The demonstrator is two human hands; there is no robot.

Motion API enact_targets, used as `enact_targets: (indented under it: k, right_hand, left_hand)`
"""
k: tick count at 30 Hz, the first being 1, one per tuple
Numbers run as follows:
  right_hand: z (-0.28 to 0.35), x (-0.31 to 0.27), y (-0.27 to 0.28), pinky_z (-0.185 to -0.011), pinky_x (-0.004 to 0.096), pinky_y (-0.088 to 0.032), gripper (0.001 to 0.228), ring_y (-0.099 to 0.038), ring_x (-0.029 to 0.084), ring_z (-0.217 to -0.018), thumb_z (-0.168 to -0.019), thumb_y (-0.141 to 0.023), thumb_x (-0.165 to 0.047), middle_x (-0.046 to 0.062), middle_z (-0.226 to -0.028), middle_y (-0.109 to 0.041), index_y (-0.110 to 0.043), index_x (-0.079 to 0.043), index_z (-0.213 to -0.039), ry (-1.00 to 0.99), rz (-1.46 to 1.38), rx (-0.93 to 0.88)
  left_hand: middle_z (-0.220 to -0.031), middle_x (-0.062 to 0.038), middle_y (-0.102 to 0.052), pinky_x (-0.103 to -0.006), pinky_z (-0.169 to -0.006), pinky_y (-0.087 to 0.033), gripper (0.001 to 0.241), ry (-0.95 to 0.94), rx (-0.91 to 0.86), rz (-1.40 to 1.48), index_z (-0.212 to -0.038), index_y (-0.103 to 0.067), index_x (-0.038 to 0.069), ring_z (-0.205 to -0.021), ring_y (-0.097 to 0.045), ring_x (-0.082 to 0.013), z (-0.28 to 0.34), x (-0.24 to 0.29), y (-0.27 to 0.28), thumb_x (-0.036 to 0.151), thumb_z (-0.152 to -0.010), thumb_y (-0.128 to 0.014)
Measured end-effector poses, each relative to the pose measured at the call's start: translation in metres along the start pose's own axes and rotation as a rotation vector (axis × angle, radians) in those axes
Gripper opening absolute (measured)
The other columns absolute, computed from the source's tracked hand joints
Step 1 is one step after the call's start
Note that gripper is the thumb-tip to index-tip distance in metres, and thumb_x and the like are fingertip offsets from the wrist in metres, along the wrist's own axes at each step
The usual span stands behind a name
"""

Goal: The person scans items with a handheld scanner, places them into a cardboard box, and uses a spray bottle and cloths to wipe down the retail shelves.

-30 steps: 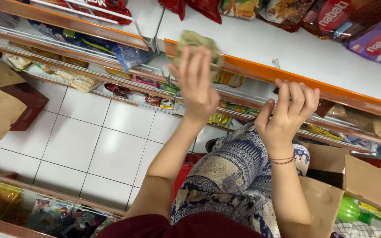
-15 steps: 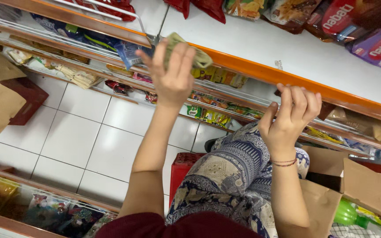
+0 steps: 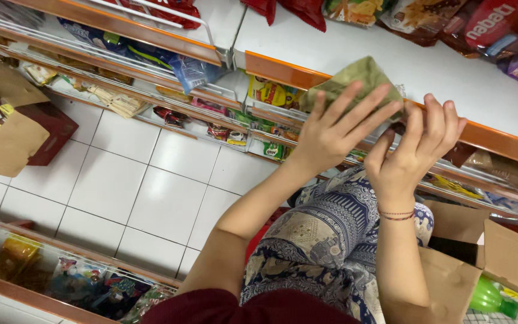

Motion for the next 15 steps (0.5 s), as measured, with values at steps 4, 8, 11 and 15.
enact_targets:
  k: [4, 8, 11, 15]
  right_hand:
    - [-0.003, 0.003, -0.002, -0.13, 0.06, -0.009, 0.057, -0.027, 0.037, -0.16, -0.098, -0.063, 0.001, 0.017, -0.167, -0.046, -0.049, -0.002, -0.154, 0.0, 0.033, -0.064]
    - [-0.001, 0.007, -0.002, -0.13, 0.059, -0.008, 0.06, -0.027, 0.036, -0.16, -0.097, -0.062, 0.002, 0.018, -0.168, -0.047, -0.048, -0.003, -0.155, 0.011, 0.042, -0.073]
    - [-0.001, 0.005, -0.003, -0.13, 0.06, -0.007, 0.061, -0.027, 0.037, -0.161, -0.096, -0.062, 0.002, 0.018, -0.168, -0.047, -0.048, -0.003, -0.155, 0.011, 0.035, -0.071]
    - [-0.004, -0.003, 0.001, -0.13, 0.058, -0.008, 0.052, -0.029, 0.034, -0.158, -0.098, -0.064, 0.001, 0.018, -0.163, -0.048, -0.049, -0.001, -0.148, 0.007, 0.038, -0.069]
  left_hand:
    - [-0.176, 0.003, -0.017, -0.0583, -0.128, 0.016, 0.043, -0.092, -0.032, -0.21, -0.163, -0.037, 0.026, -0.165, -0.008, -0.0265, 0.003, -0.026, -0.012, 0.022, -0.12, -0.041]
    - [-0.174, 0.001, -0.02, -0.0571, -0.131, 0.01, 0.059, 0.095, -0.026, -0.356, -0.166, -0.036, 0.021, -0.164, -0.011, -0.0287, 0.031, -0.09, 0.012, 0.002, -0.112, -0.05]
    - [-0.172, -0.009, -0.025, -0.0553, -0.131, 0.002, 0.067, 0.436, 0.051, -0.249, -0.164, -0.033, 0.007, -0.163, -0.017, -0.0357, 0.035, -0.113, 0.032, -0.013, -0.101, -0.048]
    - [-0.172, -0.015, -0.026, -0.0517, -0.136, -0.005, 0.073, 0.594, 0.254, 0.202, -0.165, -0.031, 0.006, -0.162, -0.016, -0.0335, 0.02, -0.079, 0.044, -0.015, -0.095, -0.039]
Point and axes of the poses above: each hand's wrist, its own z-axis away from the middle knuckle, its own y-axis out of the back of the hand, x = y × z, the point moved 1 cm from there along -z, towards the middle knuckle
